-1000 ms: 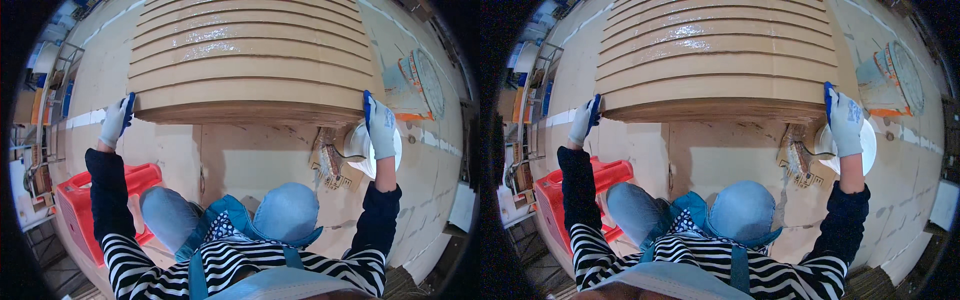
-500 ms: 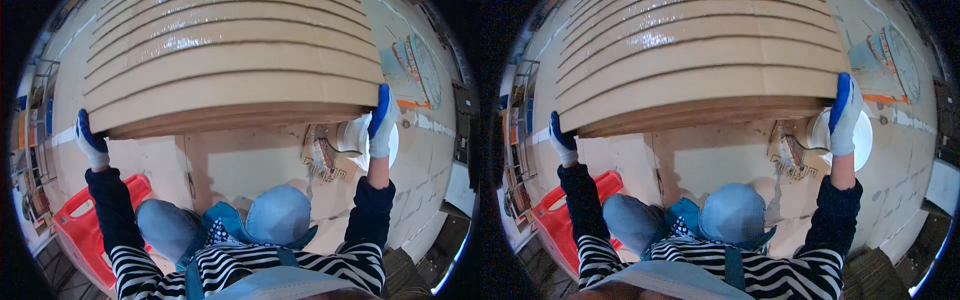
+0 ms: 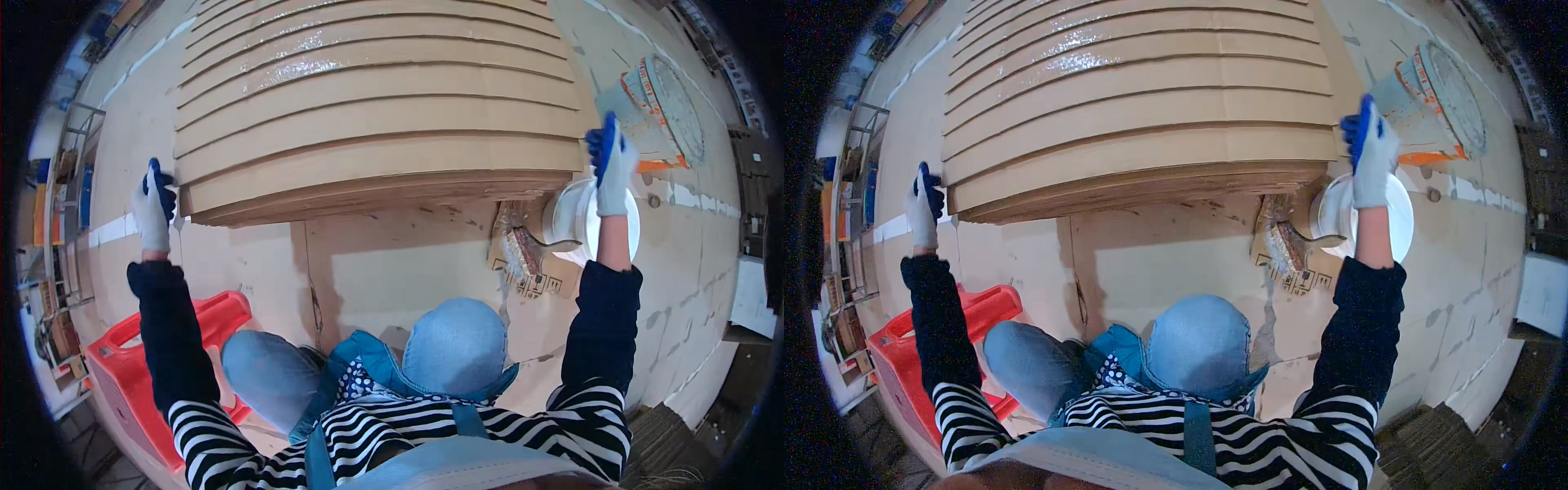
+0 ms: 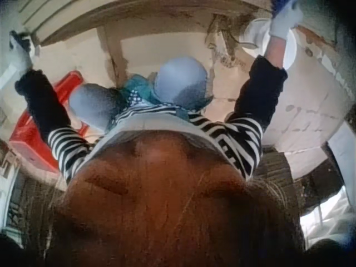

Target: Apply glue to the edges of a stack of cardboard sheets using a large brush.

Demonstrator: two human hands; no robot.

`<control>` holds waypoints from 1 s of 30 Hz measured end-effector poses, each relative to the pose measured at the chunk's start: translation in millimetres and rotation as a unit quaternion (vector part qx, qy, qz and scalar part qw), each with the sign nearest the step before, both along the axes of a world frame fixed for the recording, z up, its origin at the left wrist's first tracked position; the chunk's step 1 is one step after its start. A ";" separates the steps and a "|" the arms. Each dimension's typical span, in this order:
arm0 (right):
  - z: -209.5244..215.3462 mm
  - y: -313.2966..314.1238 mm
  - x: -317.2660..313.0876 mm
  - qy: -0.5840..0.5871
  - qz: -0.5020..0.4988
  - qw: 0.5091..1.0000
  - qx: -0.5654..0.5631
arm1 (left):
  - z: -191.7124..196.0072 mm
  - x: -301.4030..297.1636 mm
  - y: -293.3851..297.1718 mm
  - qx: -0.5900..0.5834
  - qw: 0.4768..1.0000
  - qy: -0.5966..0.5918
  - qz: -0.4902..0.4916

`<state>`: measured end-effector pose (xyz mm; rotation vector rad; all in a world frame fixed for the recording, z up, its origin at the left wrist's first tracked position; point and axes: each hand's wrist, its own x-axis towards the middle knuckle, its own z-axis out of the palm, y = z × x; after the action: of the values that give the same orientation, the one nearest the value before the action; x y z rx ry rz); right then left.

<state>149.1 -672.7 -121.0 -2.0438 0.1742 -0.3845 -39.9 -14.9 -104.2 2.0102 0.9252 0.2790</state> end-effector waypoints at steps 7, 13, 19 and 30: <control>0.7 -5.3 -38.9 -0.210 0.191 0.694 -0.662 | 17.2 -28.6 -42.5 0.245 0.938 0.093 -0.225; 82.9 49.8 -50.5 0.237 0.080 0.949 -0.192 | 61.5 -19.8 -49.3 0.242 0.950 0.129 -0.147; 42.2 13.8 -35.5 -0.056 0.236 0.879 -0.410 | 27.3 -4.3 -43.0 0.290 0.920 0.219 -0.143; -16.0 15.6 -43.2 -0.113 0.079 0.988 0.074 | -37.3 -29.9 -7.6 0.193 0.923 -0.332 -0.034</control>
<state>105.9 -657.1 -137.0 -1.8380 -0.0950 -0.4849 -69.8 -22.5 -141.5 2.0634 0.3805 1.0963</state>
